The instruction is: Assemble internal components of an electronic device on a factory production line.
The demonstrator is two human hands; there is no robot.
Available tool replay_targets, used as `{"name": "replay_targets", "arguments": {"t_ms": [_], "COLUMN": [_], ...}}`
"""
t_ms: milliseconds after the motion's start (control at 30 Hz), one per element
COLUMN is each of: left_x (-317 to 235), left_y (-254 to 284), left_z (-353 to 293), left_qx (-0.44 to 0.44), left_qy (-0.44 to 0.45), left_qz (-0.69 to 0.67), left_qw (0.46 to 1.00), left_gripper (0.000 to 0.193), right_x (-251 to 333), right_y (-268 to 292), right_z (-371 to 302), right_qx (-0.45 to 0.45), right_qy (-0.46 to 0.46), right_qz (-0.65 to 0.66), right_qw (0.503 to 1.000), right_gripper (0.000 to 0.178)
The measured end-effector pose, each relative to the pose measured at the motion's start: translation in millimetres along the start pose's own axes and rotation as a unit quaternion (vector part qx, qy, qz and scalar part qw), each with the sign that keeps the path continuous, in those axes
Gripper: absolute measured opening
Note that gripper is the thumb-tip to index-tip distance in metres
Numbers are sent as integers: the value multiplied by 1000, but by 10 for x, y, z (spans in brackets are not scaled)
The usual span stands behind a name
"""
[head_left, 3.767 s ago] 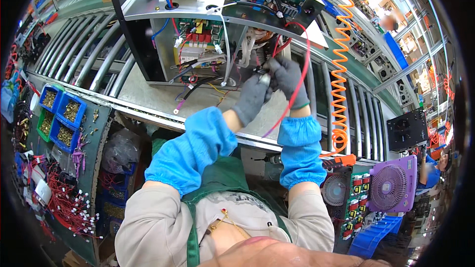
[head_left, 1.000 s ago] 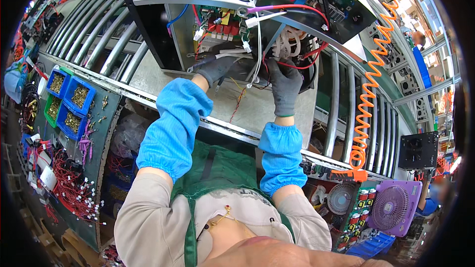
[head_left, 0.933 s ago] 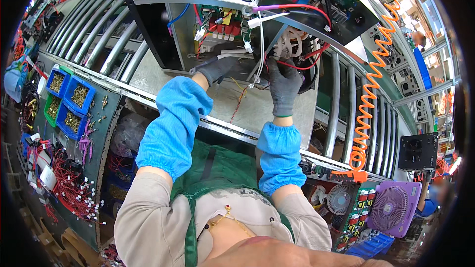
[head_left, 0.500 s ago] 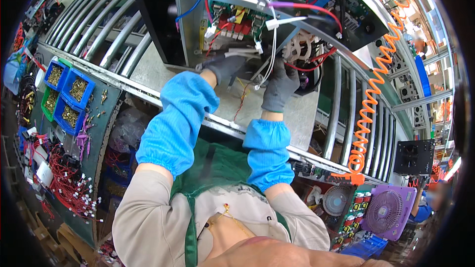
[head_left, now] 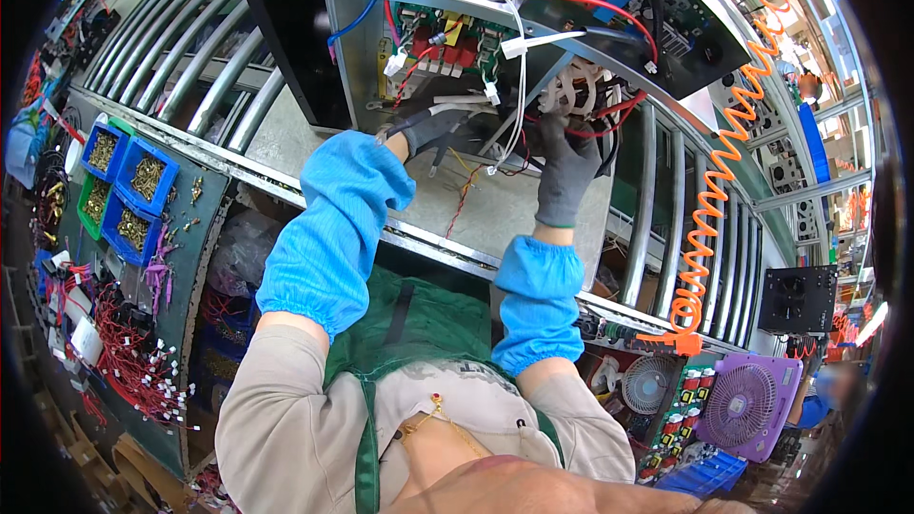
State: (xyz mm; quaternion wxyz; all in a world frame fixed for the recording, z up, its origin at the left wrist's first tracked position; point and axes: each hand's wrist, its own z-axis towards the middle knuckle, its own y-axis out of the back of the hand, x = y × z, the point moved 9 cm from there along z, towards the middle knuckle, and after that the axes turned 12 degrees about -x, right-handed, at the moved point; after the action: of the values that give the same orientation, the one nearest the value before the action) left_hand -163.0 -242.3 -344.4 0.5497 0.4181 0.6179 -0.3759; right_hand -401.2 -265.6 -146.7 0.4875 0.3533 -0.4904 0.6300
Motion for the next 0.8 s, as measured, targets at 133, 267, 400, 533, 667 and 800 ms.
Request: {"name": "replay_targets", "arguments": {"t_ms": [133,267,400,533,667,800], "left_x": [490,-1230,-1418,-1502,-1907,-1596], "left_y": [251,-242,-114,-249,-331,-229], "left_z": [245,-562,-628,-732,-1035,-953], "left_qx": [16,47,59,94,12,-77], "left_qy": [48,-357,-286,-201,-201,-321], "left_qz": [-59,32,66,85,354,192], "left_qw": [997,933,954,971,914,924], "left_gripper": [27,26,27,28,25,26], "right_x": [81,43,-5,-147,-46,116], "right_y": [-237,-26,-93,3,-21,48], "right_z": [-141,-62,3,74,80,211], "right_qx": [34,-36,48,17,46,33], "right_qy": [48,90,-101,64,-68,21], "right_qz": [-47,-79,-2,-47,23,-51], "right_qw": [997,992,994,997,996,998], "right_gripper": [17,15,16,24,22,22]}}
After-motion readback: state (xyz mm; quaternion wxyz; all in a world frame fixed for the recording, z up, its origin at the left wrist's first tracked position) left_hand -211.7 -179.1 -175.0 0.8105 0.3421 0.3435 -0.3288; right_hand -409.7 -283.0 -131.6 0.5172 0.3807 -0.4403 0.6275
